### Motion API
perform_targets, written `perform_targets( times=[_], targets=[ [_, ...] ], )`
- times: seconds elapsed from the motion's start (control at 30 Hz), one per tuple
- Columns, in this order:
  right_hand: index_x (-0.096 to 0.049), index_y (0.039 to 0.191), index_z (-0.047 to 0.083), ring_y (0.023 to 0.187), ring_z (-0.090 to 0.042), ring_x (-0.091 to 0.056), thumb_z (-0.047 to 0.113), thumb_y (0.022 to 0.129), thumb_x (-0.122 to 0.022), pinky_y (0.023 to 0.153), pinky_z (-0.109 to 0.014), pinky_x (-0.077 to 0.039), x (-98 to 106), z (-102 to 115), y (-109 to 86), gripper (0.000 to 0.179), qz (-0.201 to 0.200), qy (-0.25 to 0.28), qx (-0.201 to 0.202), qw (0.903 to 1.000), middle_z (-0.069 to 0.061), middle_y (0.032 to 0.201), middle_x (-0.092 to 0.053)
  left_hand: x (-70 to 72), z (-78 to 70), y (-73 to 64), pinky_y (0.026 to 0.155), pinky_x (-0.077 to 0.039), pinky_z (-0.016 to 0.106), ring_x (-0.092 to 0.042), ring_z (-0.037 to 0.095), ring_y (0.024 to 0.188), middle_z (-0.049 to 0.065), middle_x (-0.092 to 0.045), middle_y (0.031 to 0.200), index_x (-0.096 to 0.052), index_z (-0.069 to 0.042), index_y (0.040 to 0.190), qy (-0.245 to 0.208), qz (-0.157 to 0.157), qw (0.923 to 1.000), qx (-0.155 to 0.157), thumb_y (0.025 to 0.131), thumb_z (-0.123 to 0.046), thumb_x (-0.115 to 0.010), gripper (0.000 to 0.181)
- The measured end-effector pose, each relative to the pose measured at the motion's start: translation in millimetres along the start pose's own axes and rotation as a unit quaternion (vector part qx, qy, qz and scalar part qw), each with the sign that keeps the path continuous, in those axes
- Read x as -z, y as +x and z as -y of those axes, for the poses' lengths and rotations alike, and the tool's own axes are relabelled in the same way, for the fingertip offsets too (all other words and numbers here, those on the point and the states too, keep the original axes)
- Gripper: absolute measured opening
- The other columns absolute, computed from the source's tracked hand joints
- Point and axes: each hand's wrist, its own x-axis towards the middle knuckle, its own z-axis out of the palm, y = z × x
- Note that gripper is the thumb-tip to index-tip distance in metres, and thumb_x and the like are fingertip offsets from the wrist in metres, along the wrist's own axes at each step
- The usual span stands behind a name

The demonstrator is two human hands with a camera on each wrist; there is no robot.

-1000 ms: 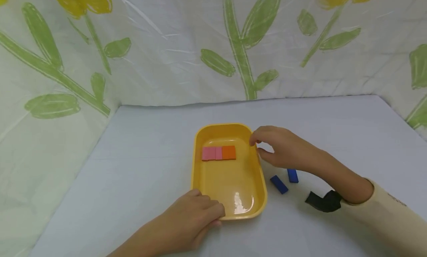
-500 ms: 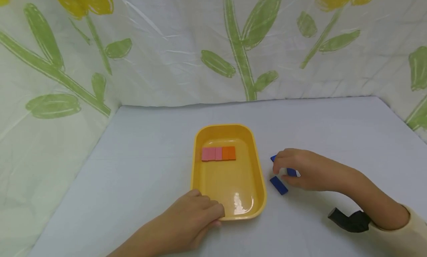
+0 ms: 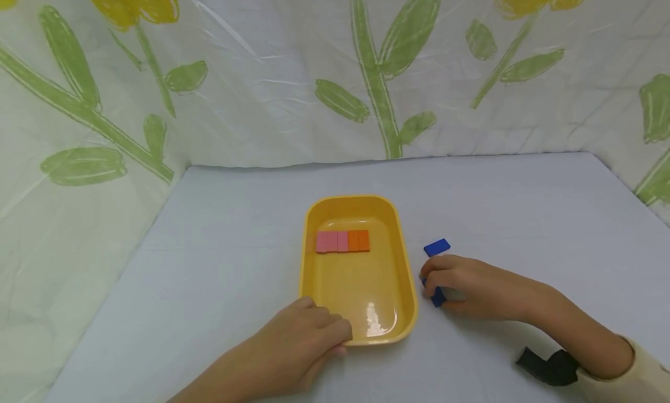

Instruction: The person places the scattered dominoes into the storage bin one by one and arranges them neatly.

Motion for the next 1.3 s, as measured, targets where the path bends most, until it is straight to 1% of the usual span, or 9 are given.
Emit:
perform_targets(
  times=[0.17, 0.33, 0.5, 0.6, 0.7, 0.83, 1.07, 1.2, 1.3],
  targets=[
    [-0.066, 0.102, 0.021, 0.1, -0.012, -0.058, 0.005, 0.078, -0.083, 0.082, -0.031, -0.054, 4, 2, 1.4, 0.034, -0.016, -0.012, -0.006, 0.9998, 0.01, 0.111, -0.058, 0.7, -0.2, 0.0, 0.07, -0.031, 0.021, -0.044, 0.003, 0.07, -0.014, -0.045, 0.08, -0.05, -0.019, 0.093, -0.001, 0.001, 1.0, 0.0, 0.099, -0.024, -0.062, 0.014],
    [-0.062, 0.102, 0.025, 0.098, -0.01, -0.056, 0.008, 0.079, -0.082, 0.081, -0.03, -0.054, 15, 2, 3.4, 0.035, -0.064, -0.03, -0.013, 0.9974, 0.013, 0.11, -0.058, 1.2, -0.3, 0.0, 0.07, -0.031, 0.021, -0.044, 0.003, 0.07, -0.014, -0.045, 0.08, -0.05, -0.019, 0.093, -0.001, 0.003, 1.0, 0.0, 0.099, -0.025, -0.062, 0.014],
    [-0.061, 0.101, 0.023, 0.097, -0.009, -0.057, 0.009, 0.08, -0.082, 0.079, -0.029, -0.054, 29, 4, 11.0, 0.033, -0.106, -0.044, 0.024, 0.9931, 0.01, 0.111, -0.059, 1.1, -0.5, 0.8, 0.068, -0.03, 0.02, -0.043, 0.002, 0.068, -0.014, -0.043, 0.079, -0.049, -0.019, 0.093, -0.004, 0.003, 1.0, 0.001, 0.098, -0.024, -0.063, 0.016],
    [-0.062, 0.101, 0.021, 0.094, -0.007, -0.057, 0.009, 0.08, -0.082, 0.078, -0.028, -0.054, 37, 7, 20.1, 0.031, -0.117, -0.047, 0.042, 0.9911, 0.01, 0.109, -0.059, 0.9, -0.6, 1.2, 0.067, -0.029, 0.02, -0.043, 0.002, 0.068, -0.014, -0.042, 0.078, -0.049, -0.019, 0.092, -0.001, -0.001, 1.0, -0.001, 0.098, -0.024, -0.063, 0.016],
    [-0.062, 0.101, 0.021, 0.094, -0.006, -0.056, 0.012, 0.082, -0.082, 0.079, -0.027, -0.054, 43, 12, 31.1, 0.029, -0.108, -0.046, 0.042, 0.9922, 0.01, 0.109, -0.059, 0.8, -0.6, 1.4, 0.068, -0.03, 0.02, -0.043, 0.002, 0.068, -0.014, -0.043, 0.078, -0.05, -0.019, 0.092, -0.001, 0.001, 1.0, -0.001, 0.098, -0.024, -0.063, 0.015],
    [-0.063, 0.103, 0.022, 0.096, -0.008, -0.055, 0.016, 0.085, -0.081, 0.081, -0.028, -0.053, 45, 19, 47.5, 0.025, -0.087, -0.04, 0.038, 0.9947, 0.01, 0.11, -0.059, 2.4, -0.8, 1.8, 0.069, -0.032, 0.02, -0.044, 0.002, 0.07, -0.015, -0.044, 0.08, -0.052, -0.02, 0.095, -0.016, 0.029, 0.9993, 0.017, 0.1, -0.025, -0.06, 0.011],
    [-0.064, 0.1, 0.014, 0.092, -0.013, -0.054, 0.014, 0.083, -0.082, 0.08, -0.028, -0.051, 33, 33, 74.7, 0.024, -0.057, -0.05, 0.068, 0.9947, 0.003, 0.105, -0.06, 5.3, -0.7, 3.2, 0.072, -0.034, 0.021, -0.046, 0.002, 0.073, -0.016, -0.046, 0.082, -0.053, -0.021, 0.099, -0.029, 0.063, 0.9967, 0.041, 0.102, -0.027, -0.057, 0.008],
    [-0.065, 0.098, 0.012, 0.088, -0.014, -0.052, 0.014, 0.082, -0.083, 0.078, -0.028, -0.05, 23, 39, 86.6, 0.024, -0.028, -0.066, 0.069, 0.995, 0.002, 0.097, -0.058, 5.4, -0.6, 3.3, 0.071, -0.034, 0.021, -0.045, 0.002, 0.073, -0.017, -0.045, 0.082, -0.054, -0.022, 0.1, -0.036, 0.065, 0.9964, 0.041, 0.103, -0.027, -0.056, 0.007],
    [-0.065, 0.096, 0.012, 0.083, -0.015, -0.051, 0.014, 0.083, -0.082, 0.074, -0.025, -0.048, 13, 41, 94.3, 0.022, -0.009, -0.087, 0.061, 0.9943, 0.002, 0.091, -0.056, 3.5, -0.4, 2.4, 0.071, -0.033, 0.021, -0.046, 0.002, 0.072, -0.016, -0.046, 0.082, -0.054, -0.021, 0.099, -0.03, 0.047, 0.9981, 0.028, 0.102, -0.026, -0.058, 0.008]
  ],
)
